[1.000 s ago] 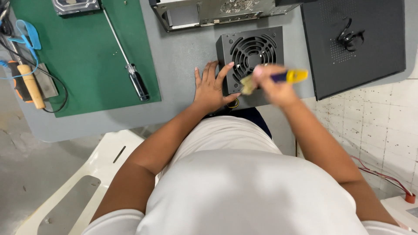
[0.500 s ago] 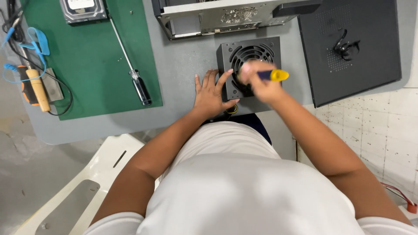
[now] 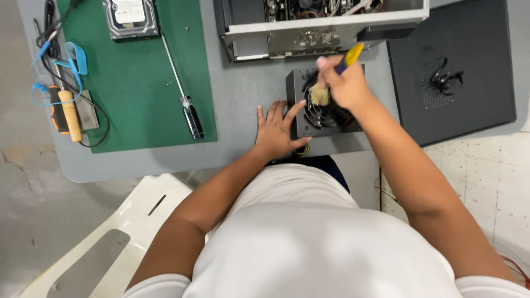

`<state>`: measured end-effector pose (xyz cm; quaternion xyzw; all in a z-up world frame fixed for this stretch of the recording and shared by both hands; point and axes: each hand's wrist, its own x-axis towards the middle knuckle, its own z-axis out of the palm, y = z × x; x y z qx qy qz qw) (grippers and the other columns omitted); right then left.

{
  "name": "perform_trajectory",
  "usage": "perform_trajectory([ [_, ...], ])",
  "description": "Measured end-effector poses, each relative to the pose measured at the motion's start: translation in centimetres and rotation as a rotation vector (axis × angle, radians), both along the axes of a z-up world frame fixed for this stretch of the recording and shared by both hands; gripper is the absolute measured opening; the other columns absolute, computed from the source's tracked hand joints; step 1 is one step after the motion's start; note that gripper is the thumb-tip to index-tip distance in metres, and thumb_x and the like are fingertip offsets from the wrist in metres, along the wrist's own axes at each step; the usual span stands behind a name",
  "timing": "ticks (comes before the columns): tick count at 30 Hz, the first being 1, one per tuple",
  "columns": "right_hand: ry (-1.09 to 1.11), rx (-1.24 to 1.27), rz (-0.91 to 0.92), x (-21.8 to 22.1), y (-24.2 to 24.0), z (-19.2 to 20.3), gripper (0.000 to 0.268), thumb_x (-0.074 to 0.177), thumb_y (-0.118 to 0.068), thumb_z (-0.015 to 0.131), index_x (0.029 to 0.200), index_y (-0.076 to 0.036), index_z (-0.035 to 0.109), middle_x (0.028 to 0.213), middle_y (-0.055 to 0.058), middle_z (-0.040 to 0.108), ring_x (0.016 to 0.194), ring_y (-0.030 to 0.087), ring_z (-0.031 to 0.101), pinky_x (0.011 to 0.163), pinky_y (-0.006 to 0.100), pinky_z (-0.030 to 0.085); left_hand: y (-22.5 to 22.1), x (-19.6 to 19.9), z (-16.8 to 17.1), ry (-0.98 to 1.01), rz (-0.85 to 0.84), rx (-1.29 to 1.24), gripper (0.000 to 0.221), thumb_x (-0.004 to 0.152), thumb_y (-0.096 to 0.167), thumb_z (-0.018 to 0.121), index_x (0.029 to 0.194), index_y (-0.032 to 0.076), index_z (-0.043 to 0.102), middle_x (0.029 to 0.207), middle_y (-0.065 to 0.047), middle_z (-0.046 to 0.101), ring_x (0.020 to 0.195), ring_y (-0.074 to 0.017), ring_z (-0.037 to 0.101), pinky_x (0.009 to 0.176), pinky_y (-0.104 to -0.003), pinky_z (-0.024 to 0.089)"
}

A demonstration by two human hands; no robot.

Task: Cleaning a power supply unit and hard disk drive with a brush and using a screwdriver on a computer case.

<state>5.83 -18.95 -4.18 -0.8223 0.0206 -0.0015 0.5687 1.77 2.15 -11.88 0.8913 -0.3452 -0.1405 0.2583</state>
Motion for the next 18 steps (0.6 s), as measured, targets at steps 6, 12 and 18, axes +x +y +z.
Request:
perform_trajectory([
  [6, 0.268, 0.091, 0.175, -2.8, 4.9, 3.7, 0.035, 0.091, -0.012, 0.054, 0.056, -0.009, 0.058, 0.049, 0.005, 0.056, 0.047, 0.018, 0.053, 0.054, 0.028, 0.044, 0.4, 0.0, -0.9, 0.019, -0.024, 0.043, 0.095, 0.076, 0.061, 0.065, 0.147, 0.025, 0.012, 0.136, -0.016, 0.032, 0.136, -0.0349, 0.025, 0.105, -0.071, 0.011],
  [12, -0.098, -0.463, -0.031, -0.3, -0.6, -2.3, 0.035, 0.1, -0.023, 0.057, 0.068, -0.012, 0.055, 0.056, 0.006, 0.051, 0.057, 0.026, 0.056, 0.06, 0.035, 0.042, 0.4, 0.1, 0.2, 0.019, -0.015, 0.019, 0.098, 0.078, 0.06, 0.064, 0.149, 0.03, 0.004, 0.134, -0.012, 0.034, 0.135, -0.0341, 0.026, 0.105, -0.071, 0.012],
  [18, 0.091, 0.116, 0.014, -5.0, 5.6, 0.7, 0.029, 0.09, -0.01, 0.053, 0.061, -0.01, 0.058, 0.053, 0.002, 0.058, 0.051, 0.015, 0.055, 0.062, 0.027, 0.045, 0.3, 0.0, -1.4, 0.039, -0.008, 0.055, 0.098, 0.072, 0.061, 0.068, 0.146, 0.028, 0.013, 0.136, -0.012, 0.033, 0.136, -0.033, 0.025, 0.106, -0.071, 0.009],
])
